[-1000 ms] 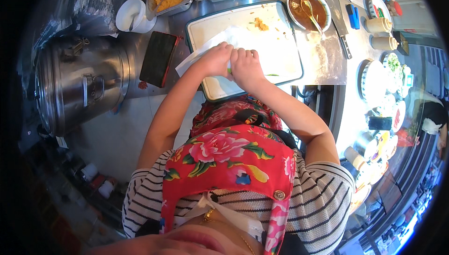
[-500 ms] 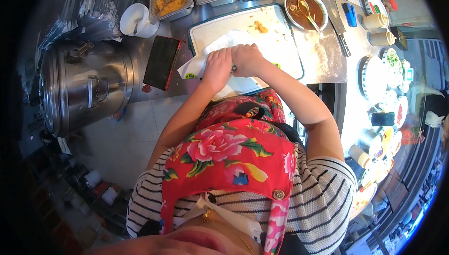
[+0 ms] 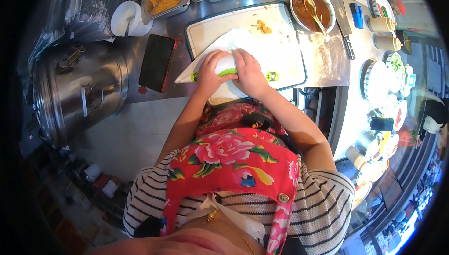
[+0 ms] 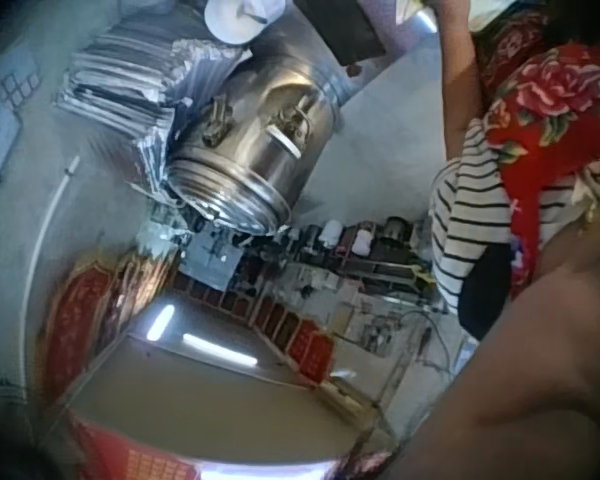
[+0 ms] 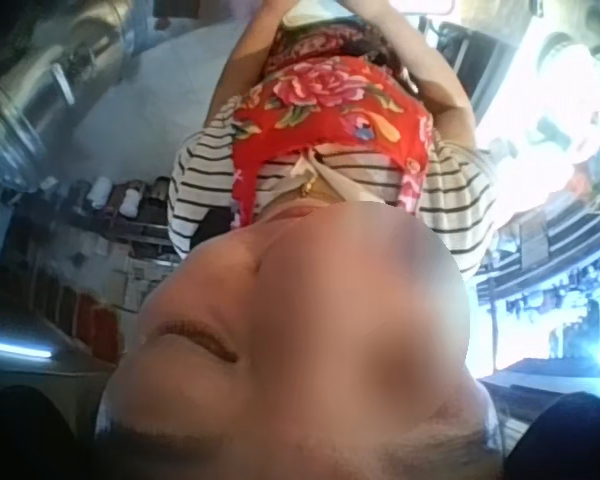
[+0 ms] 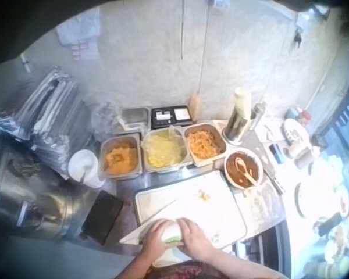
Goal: The person retrieves a fried chicken piece from a large pot of red sauce, places it on a tray, and layers shredded vegetables, sauces, and fried noodles on top. The person then folds the paper into a wrap, cuts it in half with a cleaver, and places the halves into a plastic bag for serving.
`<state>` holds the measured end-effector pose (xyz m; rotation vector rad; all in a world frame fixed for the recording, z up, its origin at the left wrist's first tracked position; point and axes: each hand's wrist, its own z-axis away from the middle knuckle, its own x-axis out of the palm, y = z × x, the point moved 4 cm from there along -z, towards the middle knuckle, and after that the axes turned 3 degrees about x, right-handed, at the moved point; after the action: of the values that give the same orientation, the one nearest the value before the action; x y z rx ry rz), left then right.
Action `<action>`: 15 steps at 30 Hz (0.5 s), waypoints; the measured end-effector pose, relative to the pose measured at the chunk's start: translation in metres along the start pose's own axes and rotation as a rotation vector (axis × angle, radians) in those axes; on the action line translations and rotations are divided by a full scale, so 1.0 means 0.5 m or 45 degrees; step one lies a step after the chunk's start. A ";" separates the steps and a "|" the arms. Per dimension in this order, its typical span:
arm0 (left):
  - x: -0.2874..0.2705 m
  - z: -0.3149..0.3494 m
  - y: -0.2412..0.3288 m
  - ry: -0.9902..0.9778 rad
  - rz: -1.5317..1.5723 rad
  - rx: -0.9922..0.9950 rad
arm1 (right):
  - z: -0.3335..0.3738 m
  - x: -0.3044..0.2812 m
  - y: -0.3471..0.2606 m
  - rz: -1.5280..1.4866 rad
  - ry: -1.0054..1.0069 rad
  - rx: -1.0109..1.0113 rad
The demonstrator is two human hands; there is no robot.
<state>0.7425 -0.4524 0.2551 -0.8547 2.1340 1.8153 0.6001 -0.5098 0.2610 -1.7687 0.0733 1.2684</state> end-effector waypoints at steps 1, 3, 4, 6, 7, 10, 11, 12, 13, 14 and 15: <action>0.010 -0.001 -0.005 0.105 0.029 -0.003 | 0.000 0.007 0.003 -0.030 -0.001 0.029; 0.029 0.003 -0.018 0.202 0.077 -0.085 | 0.001 0.017 0.005 -0.100 0.014 0.043; 0.034 0.001 -0.024 0.246 0.095 -0.117 | 0.000 0.018 0.008 -0.142 0.040 0.046; 0.040 0.002 -0.026 0.290 0.126 -0.107 | 0.000 0.020 0.007 -0.098 0.056 0.022; 0.039 0.001 -0.027 0.289 0.133 -0.124 | 0.000 0.017 0.005 -0.100 0.067 0.008; 0.029 0.001 -0.015 0.318 0.035 -0.054 | -0.005 0.006 0.000 0.008 0.016 -0.019; 0.027 0.002 -0.008 0.360 -0.072 0.010 | -0.008 0.004 -0.001 0.072 -0.020 -0.040; 0.028 0.002 -0.005 0.379 -0.177 0.036 | -0.009 -0.002 -0.004 0.130 -0.003 -0.079; 0.032 0.007 -0.004 0.400 -0.123 0.048 | -0.013 0.000 -0.004 0.099 -0.052 -0.071; 0.039 0.008 -0.009 0.394 -0.070 0.015 | -0.015 -0.001 -0.004 0.055 -0.052 -0.078; 0.045 0.012 -0.014 0.358 -0.021 -0.049 | -0.017 0.002 -0.006 0.004 -0.076 -0.095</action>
<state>0.7268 -0.4537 0.2362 -1.1963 2.2507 1.8259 0.6082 -0.5137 0.2623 -1.7935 -0.0052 1.3405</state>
